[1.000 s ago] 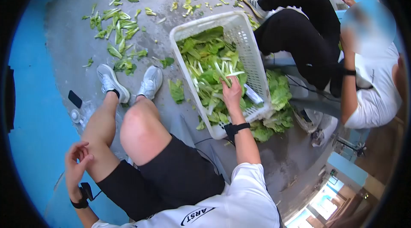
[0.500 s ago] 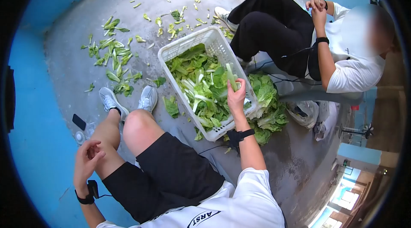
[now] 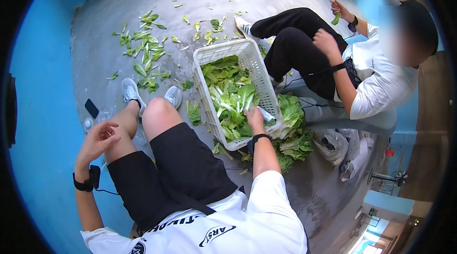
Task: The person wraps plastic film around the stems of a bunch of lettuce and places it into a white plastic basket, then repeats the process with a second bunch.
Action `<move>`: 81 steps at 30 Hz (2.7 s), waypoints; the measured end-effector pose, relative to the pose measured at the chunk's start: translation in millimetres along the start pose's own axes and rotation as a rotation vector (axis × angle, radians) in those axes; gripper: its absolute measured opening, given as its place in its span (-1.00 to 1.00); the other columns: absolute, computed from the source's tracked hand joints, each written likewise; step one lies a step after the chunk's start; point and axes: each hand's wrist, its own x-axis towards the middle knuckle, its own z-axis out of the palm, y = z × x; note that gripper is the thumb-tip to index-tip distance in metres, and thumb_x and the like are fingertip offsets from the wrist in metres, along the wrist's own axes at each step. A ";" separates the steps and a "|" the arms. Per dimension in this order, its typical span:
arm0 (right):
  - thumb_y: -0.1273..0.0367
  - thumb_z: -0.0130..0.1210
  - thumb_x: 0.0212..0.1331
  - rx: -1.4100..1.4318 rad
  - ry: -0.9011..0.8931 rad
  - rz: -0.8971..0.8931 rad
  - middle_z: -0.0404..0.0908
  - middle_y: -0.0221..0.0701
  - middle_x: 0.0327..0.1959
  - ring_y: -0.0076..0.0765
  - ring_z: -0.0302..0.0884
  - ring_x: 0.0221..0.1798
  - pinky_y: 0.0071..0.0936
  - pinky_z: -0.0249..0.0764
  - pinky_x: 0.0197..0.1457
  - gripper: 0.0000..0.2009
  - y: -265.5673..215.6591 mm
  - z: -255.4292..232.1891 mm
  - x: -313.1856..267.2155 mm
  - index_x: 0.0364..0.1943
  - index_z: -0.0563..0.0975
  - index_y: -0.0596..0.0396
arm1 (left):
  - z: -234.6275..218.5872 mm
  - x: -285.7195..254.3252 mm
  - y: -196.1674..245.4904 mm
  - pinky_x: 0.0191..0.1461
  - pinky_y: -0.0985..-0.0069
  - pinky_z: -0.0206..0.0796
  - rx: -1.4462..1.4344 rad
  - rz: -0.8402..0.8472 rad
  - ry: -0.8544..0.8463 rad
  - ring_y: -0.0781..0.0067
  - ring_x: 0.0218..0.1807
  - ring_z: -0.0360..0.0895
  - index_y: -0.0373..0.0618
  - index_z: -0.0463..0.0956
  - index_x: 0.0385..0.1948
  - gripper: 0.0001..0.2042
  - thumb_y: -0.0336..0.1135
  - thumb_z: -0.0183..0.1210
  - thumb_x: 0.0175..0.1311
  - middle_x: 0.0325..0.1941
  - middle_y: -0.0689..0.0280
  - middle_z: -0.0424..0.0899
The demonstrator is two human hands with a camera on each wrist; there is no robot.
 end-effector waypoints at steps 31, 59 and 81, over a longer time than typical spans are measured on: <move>0.29 0.14 0.29 0.758 0.113 0.057 0.60 -0.45 -0.44 -0.62 0.56 -0.49 -0.65 0.42 -0.39 -0.76 -191.0 -112.3 -16.6 -0.09 0.58 0.14 | 104.5 110.4 148.5 -0.23 0.56 0.50 0.010 0.186 -0.489 0.52 -0.34 0.61 -0.35 0.56 -0.16 -0.51 0.04 0.09 0.37 -0.34 0.20 0.67; 0.41 0.28 0.09 0.705 -0.231 0.107 0.63 -0.41 -0.40 -0.57 0.59 -0.33 -0.60 0.51 -0.18 -0.74 -154.7 -28.3 -54.6 -0.17 0.53 0.20 | 22.9 141.4 115.2 -0.17 0.45 0.48 -0.935 0.208 0.060 0.47 -0.38 0.60 -0.20 0.52 -0.23 -0.79 -0.26 0.24 0.27 -0.47 0.36 0.55; 0.27 0.15 0.16 -0.106 -0.126 -0.144 0.58 -0.18 -0.34 0.08 0.55 -0.26 -0.09 0.47 -0.18 -0.81 -117.0 73.5 64.3 -0.23 0.59 0.06 | -33.7 118.6 37.7 -0.11 0.30 0.45 -0.682 0.032 0.302 0.46 -0.41 0.49 -0.38 0.37 -0.01 -0.66 -0.36 0.18 0.29 -0.49 0.33 0.47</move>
